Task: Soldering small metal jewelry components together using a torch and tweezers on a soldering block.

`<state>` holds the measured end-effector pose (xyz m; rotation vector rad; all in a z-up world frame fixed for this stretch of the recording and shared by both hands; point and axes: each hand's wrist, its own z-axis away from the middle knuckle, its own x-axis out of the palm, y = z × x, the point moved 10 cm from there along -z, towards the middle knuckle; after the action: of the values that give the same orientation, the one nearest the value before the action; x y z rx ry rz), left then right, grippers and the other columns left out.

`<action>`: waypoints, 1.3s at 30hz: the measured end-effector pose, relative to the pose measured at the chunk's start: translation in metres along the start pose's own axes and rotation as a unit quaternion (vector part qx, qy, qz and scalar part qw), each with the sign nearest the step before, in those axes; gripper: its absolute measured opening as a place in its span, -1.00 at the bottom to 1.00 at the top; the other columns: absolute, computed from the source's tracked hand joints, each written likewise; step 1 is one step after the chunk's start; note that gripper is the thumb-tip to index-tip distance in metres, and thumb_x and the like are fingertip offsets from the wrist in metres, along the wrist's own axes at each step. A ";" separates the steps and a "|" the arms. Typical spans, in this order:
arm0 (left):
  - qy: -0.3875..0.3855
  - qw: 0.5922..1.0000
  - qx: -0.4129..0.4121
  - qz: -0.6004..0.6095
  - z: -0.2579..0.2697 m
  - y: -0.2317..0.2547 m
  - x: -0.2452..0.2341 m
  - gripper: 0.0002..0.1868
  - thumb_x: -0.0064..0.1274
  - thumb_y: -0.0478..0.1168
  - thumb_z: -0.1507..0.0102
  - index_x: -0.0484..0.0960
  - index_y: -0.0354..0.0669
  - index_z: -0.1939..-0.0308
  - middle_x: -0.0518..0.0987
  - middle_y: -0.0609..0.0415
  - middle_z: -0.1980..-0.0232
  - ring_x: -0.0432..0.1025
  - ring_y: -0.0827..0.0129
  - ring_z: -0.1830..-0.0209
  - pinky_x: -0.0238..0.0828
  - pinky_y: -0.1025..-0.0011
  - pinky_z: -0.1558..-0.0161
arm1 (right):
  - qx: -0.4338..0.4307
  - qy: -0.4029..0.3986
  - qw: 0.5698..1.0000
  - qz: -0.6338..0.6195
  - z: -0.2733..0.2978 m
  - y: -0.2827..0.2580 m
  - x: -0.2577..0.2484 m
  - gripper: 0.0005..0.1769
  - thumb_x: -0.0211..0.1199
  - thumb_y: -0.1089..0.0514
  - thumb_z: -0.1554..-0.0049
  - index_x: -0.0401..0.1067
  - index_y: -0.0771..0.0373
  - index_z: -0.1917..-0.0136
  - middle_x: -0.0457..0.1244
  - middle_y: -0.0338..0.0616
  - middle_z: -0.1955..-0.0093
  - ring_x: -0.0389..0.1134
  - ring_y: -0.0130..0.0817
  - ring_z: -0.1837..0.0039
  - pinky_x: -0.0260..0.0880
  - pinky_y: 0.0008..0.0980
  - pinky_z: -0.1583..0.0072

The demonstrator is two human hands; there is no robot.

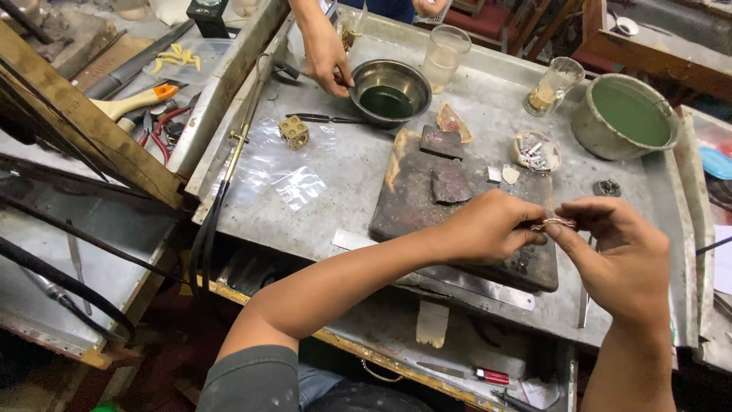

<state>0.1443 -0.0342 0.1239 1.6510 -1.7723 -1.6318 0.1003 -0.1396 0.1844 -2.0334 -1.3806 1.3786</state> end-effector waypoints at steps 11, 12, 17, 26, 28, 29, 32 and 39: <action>0.099 0.985 0.137 -0.043 -0.020 0.044 -0.057 -0.84 0.02 -0.12 -0.25 0.58 -0.07 0.37 0.62 0.11 0.43 0.50 0.18 0.40 0.29 0.19 0.39 | 0.083 -0.008 0.991 0.109 -0.011 0.042 -0.017 -0.97 0.28 0.33 -0.36 0.47 0.35 -0.05 0.33 -0.10 0.15 0.29 -0.44 0.10 0.28 -0.48 0.00; 0.099 0.984 0.139 -0.043 -0.024 0.047 -0.061 -0.84 0.02 -0.12 -0.25 0.58 -0.07 0.37 0.62 0.11 0.43 0.50 0.18 0.40 0.29 0.19 0.39 | 0.082 -0.007 0.990 0.110 -0.014 0.044 -0.020 -0.97 0.28 0.33 -0.36 0.47 0.35 -0.05 0.33 -0.10 0.15 0.29 -0.44 0.10 0.28 -0.48 0.00; 0.091 0.981 0.166 -0.051 -0.035 0.071 -0.088 -0.84 0.02 -0.10 -0.20 0.59 -0.05 0.37 0.63 0.14 0.45 0.49 0.21 0.44 0.28 0.24 0.39 | 0.084 -0.042 0.995 0.017 -0.034 0.050 -0.021 -0.96 0.17 0.35 -0.34 0.36 0.38 -0.01 0.37 -0.01 -0.11 0.36 -0.36 -0.15 0.36 -0.41 -0.19; 0.022 0.964 0.208 -0.166 -0.050 0.069 -0.075 -0.85 0.05 -0.14 -0.22 0.58 -0.09 0.38 0.65 -0.03 0.30 0.54 -0.09 0.28 0.31 -0.07 0.34 | 0.046 -0.119 0.983 -0.135 -0.067 0.052 -0.007 -0.21 0.13 -0.22 -0.11 0.30 0.50 -0.33 0.32 0.07 -0.17 0.37 -0.23 -0.19 0.38 -0.32 -0.28; 0.048 0.964 0.212 -0.152 -0.048 0.068 -0.084 -0.89 0.05 -0.14 -0.23 0.58 -0.06 0.25 0.67 0.00 0.26 0.55 -0.06 0.27 0.31 -0.03 0.39 | 0.056 -0.128 0.979 -0.146 -0.074 0.054 0.005 -0.35 0.18 -0.07 -0.15 0.31 0.45 -0.34 0.33 -0.03 -0.10 0.36 -0.38 -0.11 0.35 -0.46 -0.16; 0.081 0.964 0.208 -0.142 -0.046 0.067 -0.093 -0.84 0.06 -0.15 -0.24 0.59 -0.03 0.12 0.69 0.04 0.22 0.56 -0.03 0.25 0.31 0.01 0.43 | 0.062 -0.147 0.974 -0.161 -0.077 0.054 0.013 -0.47 0.22 0.09 -0.19 0.32 0.41 -0.35 0.35 -0.14 -0.04 0.34 -0.53 -0.03 0.32 -0.60 -0.03; 0.127 0.958 0.236 -0.101 -0.036 0.091 -0.128 -0.89 0.06 -0.27 -0.26 0.54 -0.15 0.38 0.55 0.07 0.44 0.43 0.14 0.47 0.23 0.19 0.45 | 0.024 -0.159 0.973 -0.164 -0.092 0.023 0.021 -0.71 0.20 0.09 -0.23 0.41 0.39 -0.04 0.34 -0.07 0.13 0.43 -0.36 0.09 0.50 -0.45 0.00; 0.112 0.954 0.262 -0.091 -0.019 0.122 -0.157 -0.95 0.15 -0.39 -0.29 0.64 -0.25 0.29 0.64 0.05 0.36 0.46 0.32 0.43 0.33 0.39 0.38 | 0.030 -0.058 0.997 -0.046 -0.095 -0.009 -0.012 -0.77 0.19 0.13 -0.24 0.55 0.34 0.01 0.32 -0.16 0.39 0.25 -0.50 0.36 0.27 -0.57 0.28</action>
<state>0.1445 0.0508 0.3045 2.1763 -2.0997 -1.0190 0.1752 -0.1231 0.2427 -1.8546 -1.4431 1.5011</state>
